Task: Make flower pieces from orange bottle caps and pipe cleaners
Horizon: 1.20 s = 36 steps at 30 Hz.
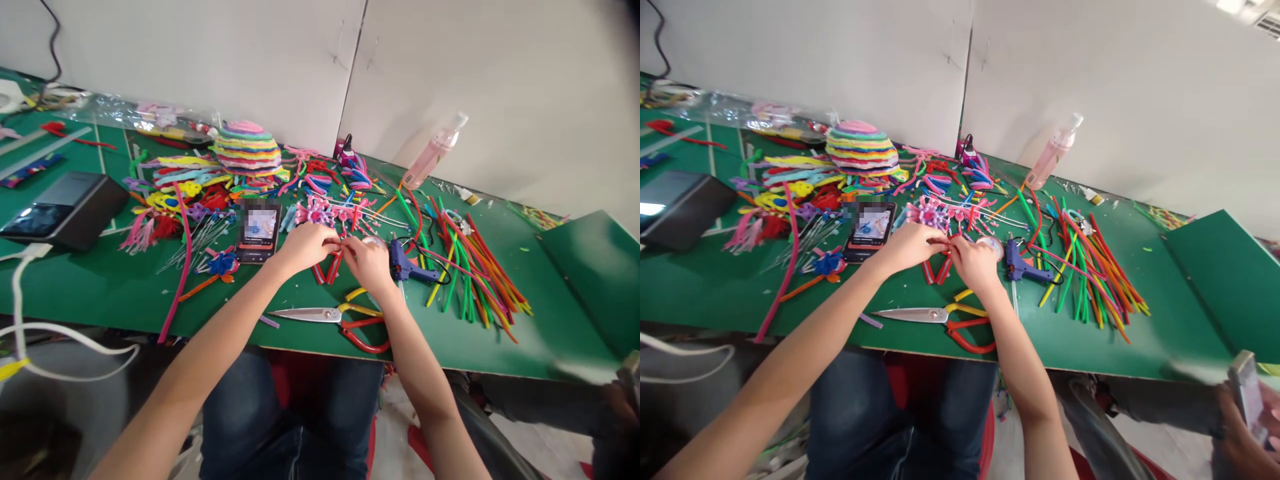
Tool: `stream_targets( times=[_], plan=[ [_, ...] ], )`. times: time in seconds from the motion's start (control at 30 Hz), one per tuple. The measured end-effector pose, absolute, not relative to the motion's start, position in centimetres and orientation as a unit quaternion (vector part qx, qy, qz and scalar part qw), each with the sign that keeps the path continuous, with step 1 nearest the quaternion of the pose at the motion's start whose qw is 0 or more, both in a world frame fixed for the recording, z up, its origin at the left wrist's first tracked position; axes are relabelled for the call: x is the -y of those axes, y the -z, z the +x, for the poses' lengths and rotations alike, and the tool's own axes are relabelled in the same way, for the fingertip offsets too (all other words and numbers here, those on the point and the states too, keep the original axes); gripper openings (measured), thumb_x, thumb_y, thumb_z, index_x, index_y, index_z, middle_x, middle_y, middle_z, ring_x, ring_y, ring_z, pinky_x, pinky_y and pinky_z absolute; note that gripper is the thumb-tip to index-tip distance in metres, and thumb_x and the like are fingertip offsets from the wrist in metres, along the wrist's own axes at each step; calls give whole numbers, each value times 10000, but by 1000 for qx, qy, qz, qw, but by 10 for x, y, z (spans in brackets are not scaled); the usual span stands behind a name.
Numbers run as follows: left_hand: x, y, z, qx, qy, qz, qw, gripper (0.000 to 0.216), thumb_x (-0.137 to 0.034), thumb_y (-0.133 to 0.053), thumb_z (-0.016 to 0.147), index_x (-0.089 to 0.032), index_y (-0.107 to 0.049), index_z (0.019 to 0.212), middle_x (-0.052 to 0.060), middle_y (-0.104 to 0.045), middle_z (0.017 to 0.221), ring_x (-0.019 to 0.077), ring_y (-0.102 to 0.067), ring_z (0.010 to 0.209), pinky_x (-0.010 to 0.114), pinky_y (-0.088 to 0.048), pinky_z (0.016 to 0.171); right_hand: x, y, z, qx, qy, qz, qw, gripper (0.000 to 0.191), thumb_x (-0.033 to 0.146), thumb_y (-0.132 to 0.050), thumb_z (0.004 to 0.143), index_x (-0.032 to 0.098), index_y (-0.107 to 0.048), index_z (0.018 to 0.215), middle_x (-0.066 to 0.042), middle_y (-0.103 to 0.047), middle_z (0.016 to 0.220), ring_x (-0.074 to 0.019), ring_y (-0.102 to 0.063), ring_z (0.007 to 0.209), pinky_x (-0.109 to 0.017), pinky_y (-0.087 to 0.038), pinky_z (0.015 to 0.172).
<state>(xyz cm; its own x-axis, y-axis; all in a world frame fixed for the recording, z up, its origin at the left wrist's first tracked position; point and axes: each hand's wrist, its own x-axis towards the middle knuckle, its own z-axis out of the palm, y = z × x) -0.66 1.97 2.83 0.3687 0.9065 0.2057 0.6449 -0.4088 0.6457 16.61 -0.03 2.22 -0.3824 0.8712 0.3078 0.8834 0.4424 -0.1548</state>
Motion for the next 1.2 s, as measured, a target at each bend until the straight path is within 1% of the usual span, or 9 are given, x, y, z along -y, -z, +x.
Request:
stream_targets(
  times=[0.13,0.37,0.5,0.6,0.73,0.87,1.0,1.1,1.2],
  plan=[
    [-19,-29,-6,-509,-237,803,200,57,-263,-661,748,-239,-711,735,23,-714,674,203,-667,672,282,-444,588,-1,-22,168,856,68,-493,143,248,304,-433,929,221,-665,905,-33,-689,673,-155,-585,581,-268,-272,558],
    [-23,-26,-5,-515,-256,779,250,28,-221,-692,722,-203,-674,712,28,-713,676,210,-677,686,285,-440,579,-4,-19,169,836,27,-514,192,245,353,-449,937,236,-664,932,-20,-715,730,-156,-615,635,-251,-317,586],
    [-27,-20,-3,-486,-344,750,287,23,-191,-660,750,-171,-661,739,50,-719,711,192,-680,690,295,-494,642,-4,-17,168,805,-59,-538,243,225,295,-421,940,225,-630,988,-24,-715,764,-166,-638,688,-247,-370,612],
    [-31,-14,1,-452,-420,704,351,90,-234,-670,754,-150,-642,736,55,-716,718,172,-680,677,286,-520,653,-6,-14,167,761,-165,-537,325,221,321,-424,932,214,-614,964,-15,-696,752,-152,-633,683,-244,-411,615],
    [-33,-8,9,-431,-496,617,433,202,-321,-708,730,-138,-625,742,60,-715,734,168,-681,668,290,-544,649,-12,-10,169,687,-273,-518,431,236,393,-520,873,200,-653,846,3,-665,734,-127,-587,657,-248,-440,602],
    [-29,-6,17,-440,-528,563,460,228,-329,-728,713,-135,-616,755,63,-715,739,174,-688,678,289,-551,633,-17,-5,171,635,-321,-521,471,267,454,-606,802,206,-704,809,5,-649,707,-127,-566,652,-267,-440,595],
    [-26,-5,22,-431,-544,541,475,209,-303,-722,727,-133,-607,771,63,-716,762,171,-695,702,275,-550,631,-19,-3,173,635,-307,-517,486,273,468,-607,806,215,-708,821,-2,-632,710,-135,-563,679,-284,-443,616],
    [-25,-6,22,-432,-530,556,473,190,-292,-709,744,-134,-608,775,58,-714,754,166,-693,697,268,-544,629,-17,-4,173,660,-259,-509,489,232,418,-584,837,209,-680,807,-7,-627,758,-135,-557,705,-293,-446,654],
    [-25,-8,17,-442,-477,614,448,158,-271,-703,744,-133,-629,767,56,-715,742,167,-685,684,267,-534,625,-14,-8,171,715,-174,-514,440,198,335,-527,880,204,-638,782,-26,-628,802,-161,-557,788,-316,-436,717]
  ],
)
